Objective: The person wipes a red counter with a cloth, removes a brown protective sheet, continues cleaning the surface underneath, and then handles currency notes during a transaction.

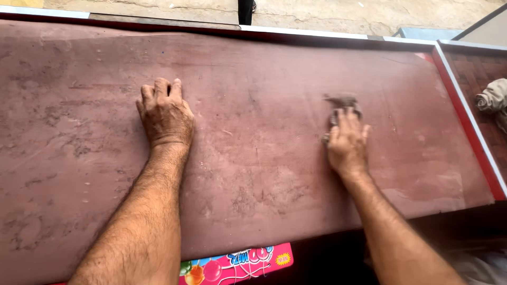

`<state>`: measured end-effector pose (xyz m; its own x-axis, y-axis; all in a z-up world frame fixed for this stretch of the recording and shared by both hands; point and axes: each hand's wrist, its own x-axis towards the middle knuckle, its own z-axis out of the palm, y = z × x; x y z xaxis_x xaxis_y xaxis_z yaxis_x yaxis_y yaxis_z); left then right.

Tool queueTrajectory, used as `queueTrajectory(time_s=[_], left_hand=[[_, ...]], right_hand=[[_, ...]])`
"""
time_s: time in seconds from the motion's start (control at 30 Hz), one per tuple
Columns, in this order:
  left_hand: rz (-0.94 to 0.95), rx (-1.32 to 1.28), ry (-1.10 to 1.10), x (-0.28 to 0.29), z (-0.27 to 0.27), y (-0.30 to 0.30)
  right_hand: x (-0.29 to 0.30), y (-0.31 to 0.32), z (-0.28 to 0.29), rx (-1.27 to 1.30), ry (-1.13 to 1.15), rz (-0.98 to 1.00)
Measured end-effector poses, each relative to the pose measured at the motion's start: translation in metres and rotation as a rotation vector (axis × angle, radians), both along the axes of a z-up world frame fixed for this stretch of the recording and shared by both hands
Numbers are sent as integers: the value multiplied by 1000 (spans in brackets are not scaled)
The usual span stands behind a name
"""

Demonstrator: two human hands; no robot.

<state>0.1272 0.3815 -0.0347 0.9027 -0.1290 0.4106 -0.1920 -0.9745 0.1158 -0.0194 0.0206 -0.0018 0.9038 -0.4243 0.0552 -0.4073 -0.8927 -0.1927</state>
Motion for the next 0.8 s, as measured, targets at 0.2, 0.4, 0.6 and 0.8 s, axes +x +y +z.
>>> queueTrajectory(time_s=[0.2,0.4,0.6,0.8], left_hand=[[-180,77,3,-17,-7,22],[-275,-66,285,-9,17,29],[-192,75,321,-62,28,95],[-139,-13,162,-101,25,126]], right_hand=[[-6,164,13,-361,-114,372],[-65,215,-17,-9,-188,589],[-94,41,13,10,-24,-124],[-57,201,5,-193,-150,199]])
